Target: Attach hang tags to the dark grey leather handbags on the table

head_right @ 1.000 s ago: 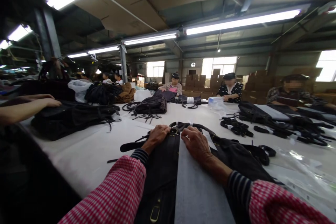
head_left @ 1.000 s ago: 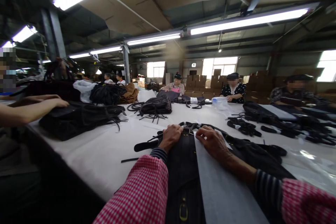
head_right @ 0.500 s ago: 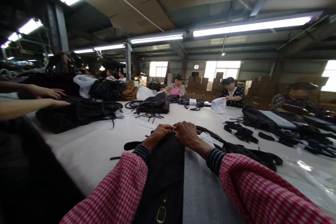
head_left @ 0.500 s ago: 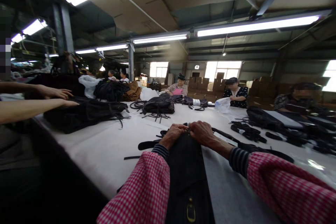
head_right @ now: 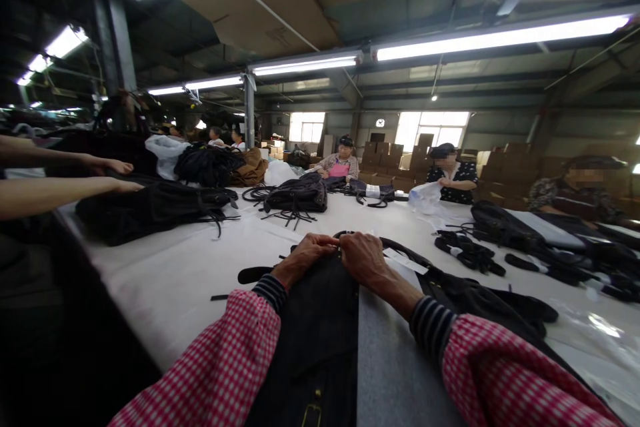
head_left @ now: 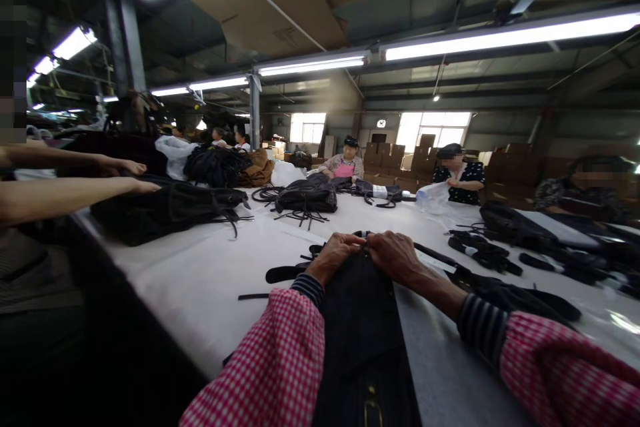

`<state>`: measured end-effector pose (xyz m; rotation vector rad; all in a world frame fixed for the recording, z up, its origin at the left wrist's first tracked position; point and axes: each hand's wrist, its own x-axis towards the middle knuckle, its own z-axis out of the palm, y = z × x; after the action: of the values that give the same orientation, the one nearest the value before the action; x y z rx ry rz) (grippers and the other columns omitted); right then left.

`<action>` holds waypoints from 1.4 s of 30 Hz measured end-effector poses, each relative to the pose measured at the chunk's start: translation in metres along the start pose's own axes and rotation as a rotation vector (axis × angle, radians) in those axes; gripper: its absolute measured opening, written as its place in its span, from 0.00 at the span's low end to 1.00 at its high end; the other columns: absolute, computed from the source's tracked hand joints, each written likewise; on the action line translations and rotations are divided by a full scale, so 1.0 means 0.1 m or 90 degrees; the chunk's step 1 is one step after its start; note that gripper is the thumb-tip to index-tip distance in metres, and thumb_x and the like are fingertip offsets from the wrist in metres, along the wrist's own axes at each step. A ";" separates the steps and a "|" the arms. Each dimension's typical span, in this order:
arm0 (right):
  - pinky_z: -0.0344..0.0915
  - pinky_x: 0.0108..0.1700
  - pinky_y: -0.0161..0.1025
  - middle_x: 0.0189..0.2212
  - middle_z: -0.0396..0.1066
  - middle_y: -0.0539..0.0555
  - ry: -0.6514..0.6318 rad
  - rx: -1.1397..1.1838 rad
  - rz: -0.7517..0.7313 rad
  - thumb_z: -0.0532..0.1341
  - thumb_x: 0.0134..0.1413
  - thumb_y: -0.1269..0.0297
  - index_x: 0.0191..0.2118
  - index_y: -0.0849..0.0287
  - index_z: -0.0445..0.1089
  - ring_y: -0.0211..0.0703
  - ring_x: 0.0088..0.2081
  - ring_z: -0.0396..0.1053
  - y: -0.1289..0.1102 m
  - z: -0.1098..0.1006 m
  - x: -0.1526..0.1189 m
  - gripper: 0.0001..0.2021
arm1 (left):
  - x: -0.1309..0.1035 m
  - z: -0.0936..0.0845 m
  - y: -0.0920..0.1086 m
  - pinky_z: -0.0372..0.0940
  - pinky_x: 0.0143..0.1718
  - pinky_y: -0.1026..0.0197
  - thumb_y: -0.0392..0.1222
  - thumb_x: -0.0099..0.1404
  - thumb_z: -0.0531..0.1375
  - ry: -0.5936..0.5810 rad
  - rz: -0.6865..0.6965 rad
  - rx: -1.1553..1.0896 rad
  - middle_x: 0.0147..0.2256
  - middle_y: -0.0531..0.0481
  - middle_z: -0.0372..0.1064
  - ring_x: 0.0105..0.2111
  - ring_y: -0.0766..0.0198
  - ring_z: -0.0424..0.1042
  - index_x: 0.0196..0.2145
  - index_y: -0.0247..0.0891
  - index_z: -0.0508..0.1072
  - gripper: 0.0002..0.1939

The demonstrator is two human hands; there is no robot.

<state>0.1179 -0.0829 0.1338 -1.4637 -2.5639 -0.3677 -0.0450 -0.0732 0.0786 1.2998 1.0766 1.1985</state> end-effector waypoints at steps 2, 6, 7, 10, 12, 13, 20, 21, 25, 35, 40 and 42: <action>0.62 0.37 0.40 0.38 0.79 0.63 0.002 -0.006 0.000 0.52 0.65 0.67 0.43 0.60 0.78 0.54 0.42 0.78 -0.04 0.02 0.00 0.15 | -0.01 -0.02 -0.01 0.64 0.33 0.65 0.36 0.51 0.65 -0.012 0.011 0.013 0.30 0.48 0.78 0.26 0.67 0.70 0.39 0.32 0.83 0.16; 0.61 0.37 0.39 0.38 0.79 0.62 -0.002 -0.013 -0.004 0.53 0.66 0.67 0.42 0.58 0.78 0.53 0.42 0.78 -0.04 0.03 0.00 0.14 | -0.02 -0.06 -0.03 0.65 0.33 0.62 0.41 0.51 0.67 -0.012 0.028 0.065 0.31 0.45 0.78 0.28 0.64 0.72 0.37 0.32 0.83 0.15; 0.61 0.36 0.39 0.38 0.79 0.61 -0.005 -0.014 -0.009 0.53 0.66 0.67 0.42 0.58 0.77 0.53 0.42 0.78 -0.03 0.02 0.00 0.14 | -0.02 -0.08 -0.03 0.65 0.34 0.62 0.42 0.51 0.68 -0.008 0.032 0.084 0.31 0.45 0.79 0.28 0.63 0.72 0.37 0.32 0.83 0.16; 0.59 0.35 0.39 0.37 0.79 0.60 -0.012 -0.024 -0.027 0.54 0.66 0.67 0.41 0.57 0.77 0.52 0.40 0.77 0.01 -0.03 -0.01 0.13 | -0.02 -0.10 -0.03 0.64 0.33 0.62 0.43 0.52 0.67 0.010 0.044 0.147 0.31 0.46 0.78 0.29 0.63 0.72 0.38 0.32 0.83 0.16; 0.57 0.35 0.39 0.37 0.78 0.61 -0.010 -0.038 -0.035 0.54 0.65 0.68 0.40 0.57 0.78 0.52 0.41 0.76 0.06 -0.10 -0.02 0.13 | -0.02 -0.11 -0.02 0.62 0.31 0.63 0.42 0.54 0.66 0.025 0.054 0.193 0.29 0.47 0.77 0.28 0.63 0.71 0.36 0.32 0.83 0.14; 0.57 0.36 0.39 0.36 0.78 0.61 -0.007 -0.047 -0.039 0.54 0.65 0.69 0.40 0.58 0.78 0.52 0.42 0.75 0.09 -0.14 -0.03 0.13 | -0.02 -0.11 -0.02 0.61 0.31 0.63 0.42 0.54 0.65 0.035 0.061 0.217 0.29 0.48 0.77 0.28 0.63 0.70 0.35 0.32 0.82 0.12; 0.54 0.36 0.38 0.34 0.78 0.55 -0.062 0.001 -0.037 0.59 0.58 0.70 0.35 0.55 0.78 0.46 0.39 0.72 0.37 -0.51 -0.06 0.09 | -0.02 0.01 0.10 0.60 0.41 0.60 0.39 0.64 0.58 0.171 0.187 0.348 0.30 0.48 0.75 0.34 0.61 0.70 0.30 0.37 0.73 0.07; 0.54 0.34 0.37 0.32 0.77 0.52 -0.081 0.043 -0.038 0.60 0.57 0.69 0.36 0.54 0.78 0.43 0.36 0.72 0.38 -0.53 -0.06 0.08 | -0.03 0.04 0.13 0.60 0.41 0.60 0.39 0.65 0.57 0.190 0.210 0.355 0.32 0.48 0.75 0.35 0.61 0.69 0.31 0.37 0.72 0.06; 0.52 0.31 0.35 0.26 0.73 0.47 -0.134 0.240 -0.087 0.64 0.54 0.64 0.38 0.55 0.75 0.38 0.29 0.67 0.40 -0.42 -0.07 0.06 | -0.07 0.19 0.24 0.61 0.40 0.62 0.41 0.66 0.56 0.163 0.280 0.364 0.34 0.51 0.73 0.35 0.63 0.69 0.34 0.39 0.69 0.05; 0.61 0.28 0.33 0.27 0.67 0.49 -0.269 0.695 -0.123 0.65 0.52 0.52 0.35 0.62 0.74 0.37 0.29 0.64 0.68 0.03 -0.14 0.16 | -0.06 0.28 0.16 0.62 0.39 0.62 0.41 0.66 0.57 0.070 0.300 0.370 0.32 0.52 0.73 0.34 0.63 0.70 0.34 0.39 0.68 0.04; 0.61 0.27 0.32 0.29 0.73 0.50 -0.253 0.768 -0.108 0.67 0.46 0.61 0.39 0.62 0.76 0.37 0.28 0.67 0.66 0.08 -0.19 0.14 | -0.05 0.30 0.15 0.63 0.39 0.62 0.44 0.67 0.57 0.078 0.305 0.341 0.34 0.51 0.73 0.34 0.63 0.70 0.35 0.39 0.68 0.06; 0.60 0.26 0.32 0.27 0.72 0.49 -0.201 0.763 -0.094 0.67 0.47 0.62 0.40 0.61 0.74 0.37 0.27 0.67 0.62 0.12 -0.21 0.14 | -0.05 0.30 0.15 0.63 0.35 0.63 0.42 0.66 0.58 0.066 0.299 0.318 0.30 0.53 0.71 0.29 0.65 0.70 0.34 0.39 0.68 0.05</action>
<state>0.1812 -0.0664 0.1249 -0.8628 -2.2616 1.2492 -0.0165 -0.0824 0.0933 1.9739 1.2349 1.4003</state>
